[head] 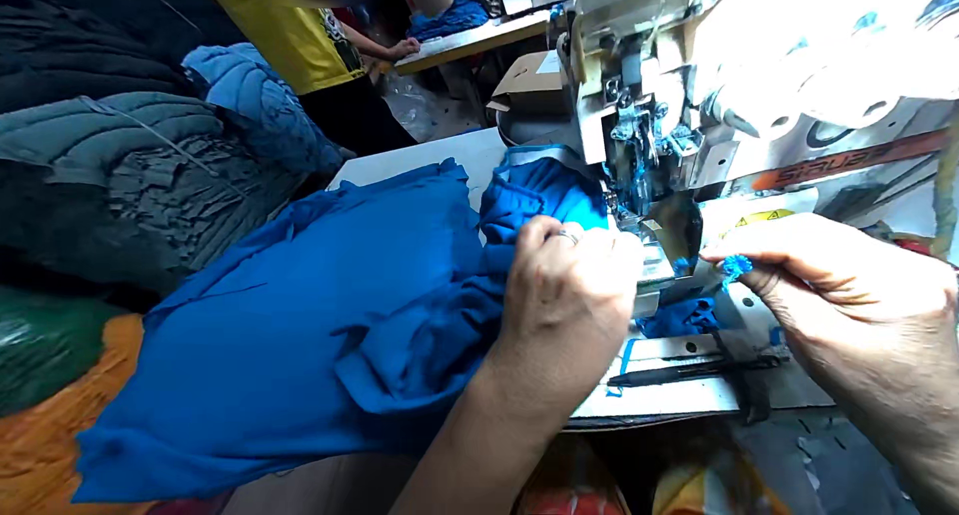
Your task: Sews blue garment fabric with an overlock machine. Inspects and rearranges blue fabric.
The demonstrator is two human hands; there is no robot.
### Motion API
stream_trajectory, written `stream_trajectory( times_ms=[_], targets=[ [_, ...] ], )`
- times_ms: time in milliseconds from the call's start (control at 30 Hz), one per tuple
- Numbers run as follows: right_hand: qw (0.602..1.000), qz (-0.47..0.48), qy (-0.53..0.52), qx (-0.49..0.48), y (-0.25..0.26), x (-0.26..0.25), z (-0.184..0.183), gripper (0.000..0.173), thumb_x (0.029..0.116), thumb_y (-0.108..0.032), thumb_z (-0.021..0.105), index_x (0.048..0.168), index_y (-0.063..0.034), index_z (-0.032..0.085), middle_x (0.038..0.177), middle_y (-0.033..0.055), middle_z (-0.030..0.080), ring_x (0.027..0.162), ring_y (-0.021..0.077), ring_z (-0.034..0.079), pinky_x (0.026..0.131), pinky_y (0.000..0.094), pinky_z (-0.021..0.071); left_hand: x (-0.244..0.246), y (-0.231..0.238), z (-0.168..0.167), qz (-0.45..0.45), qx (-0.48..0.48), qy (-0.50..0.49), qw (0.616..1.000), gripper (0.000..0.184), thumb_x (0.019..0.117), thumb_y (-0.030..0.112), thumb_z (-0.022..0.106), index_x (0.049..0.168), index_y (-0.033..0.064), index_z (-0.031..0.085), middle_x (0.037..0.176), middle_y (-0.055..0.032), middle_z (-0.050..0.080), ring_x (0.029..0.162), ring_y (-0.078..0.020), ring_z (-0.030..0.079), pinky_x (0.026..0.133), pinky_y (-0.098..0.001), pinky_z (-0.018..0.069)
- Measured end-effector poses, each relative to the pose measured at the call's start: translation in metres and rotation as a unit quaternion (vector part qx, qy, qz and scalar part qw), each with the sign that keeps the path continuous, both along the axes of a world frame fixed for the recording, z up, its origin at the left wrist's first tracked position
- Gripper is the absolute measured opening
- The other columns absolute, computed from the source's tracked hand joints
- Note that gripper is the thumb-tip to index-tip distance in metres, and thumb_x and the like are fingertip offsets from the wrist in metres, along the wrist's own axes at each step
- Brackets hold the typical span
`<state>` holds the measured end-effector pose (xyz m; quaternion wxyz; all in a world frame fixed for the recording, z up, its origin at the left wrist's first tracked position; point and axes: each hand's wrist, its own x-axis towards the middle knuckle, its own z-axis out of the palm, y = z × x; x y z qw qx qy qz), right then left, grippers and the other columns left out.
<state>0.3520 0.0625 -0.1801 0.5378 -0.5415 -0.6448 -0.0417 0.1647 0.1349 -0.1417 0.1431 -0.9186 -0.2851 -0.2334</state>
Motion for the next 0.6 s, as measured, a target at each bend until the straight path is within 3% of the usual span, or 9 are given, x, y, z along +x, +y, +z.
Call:
stream_trajectory(
  times_ms=[100,233,333,467,533,600],
  targets=[
    [1.000,0.000,0.022,-0.007,-0.004,0.000,0.000,0.013,0.0948,-0.010,0.064,0.097,-0.0070,0.077,0.094,-0.0013,0.071,0.091,-0.0043,0.065,0.082,0.0075,0.0505,-0.002,0.019,-0.005,-0.001,-0.009,-0.047,0.999,0.023,0.1009,0.015,0.058,0.090,-0.0007,0.070,0.082,-0.0162,0.068,0.083,-0.0331,0.068,0.090,-0.0542,0.0466],
    [0.996,0.017,0.079,-0.023,-0.015,0.006,0.000,0.015,0.0947,-0.009,0.063,0.100,-0.0079,0.077,0.096,-0.0045,0.072,0.091,-0.0032,0.068,0.082,0.0094,0.0547,0.001,0.035,-0.016,0.033,-0.029,-0.126,0.991,0.017,0.0983,0.014,0.064,0.093,-0.0001,0.072,0.083,-0.0143,0.065,0.084,-0.0308,0.066,0.092,-0.0528,0.0453],
    [0.989,0.020,0.136,-0.047,-0.020,0.010,0.003,0.016,0.0932,-0.006,0.063,0.099,-0.0111,0.077,0.094,-0.0072,0.073,0.087,-0.0017,0.070,0.079,0.0122,0.0577,-0.003,0.029,-0.017,0.054,-0.065,-0.144,0.986,0.017,0.0978,0.013,0.064,0.096,-0.0023,0.071,0.089,-0.0162,0.065,0.088,-0.0331,0.064,0.082,-0.0526,0.0479],
    [0.977,0.048,0.196,-0.067,-0.025,0.008,0.013,0.018,0.0923,-0.002,0.063,0.097,-0.0122,0.077,0.089,-0.0079,0.074,0.080,0.0003,0.070,0.073,0.0149,0.0594,-0.020,0.008,-0.022,0.084,-0.057,-0.173,0.980,0.022,0.0960,0.018,0.065,0.097,-0.0020,0.073,0.088,-0.0148,0.066,0.086,-0.0325,0.065,0.080,-0.0519,0.0495],
    [0.974,0.065,0.210,-0.063,-0.025,0.005,0.017,0.020,0.0919,0.000,0.062,0.097,-0.0112,0.077,0.089,-0.0062,0.074,0.079,0.0017,0.070,0.072,0.0157,0.0596,-0.024,-0.003,-0.026,0.102,-0.048,-0.204,0.972,0.033,0.0961,0.026,0.065,0.114,-0.0004,0.072,0.107,-0.0183,0.068,0.102,-0.0365,0.065,0.089,-0.0558,0.0494],
    [0.973,0.065,0.212,-0.061,-0.027,0.000,0.020,0.020,0.0911,-0.001,0.062,0.096,-0.0124,0.077,0.089,-0.0065,0.074,0.080,0.0011,0.070,0.071,0.0149,0.0590,-0.022,-0.017,-0.029,0.085,-0.027,-0.230,0.969,0.047,0.0982,0.035,0.062,0.132,0.0011,0.065,0.133,-0.0231,0.061,0.122,-0.0403,0.058,0.101,-0.0577,0.0432]
  ],
)
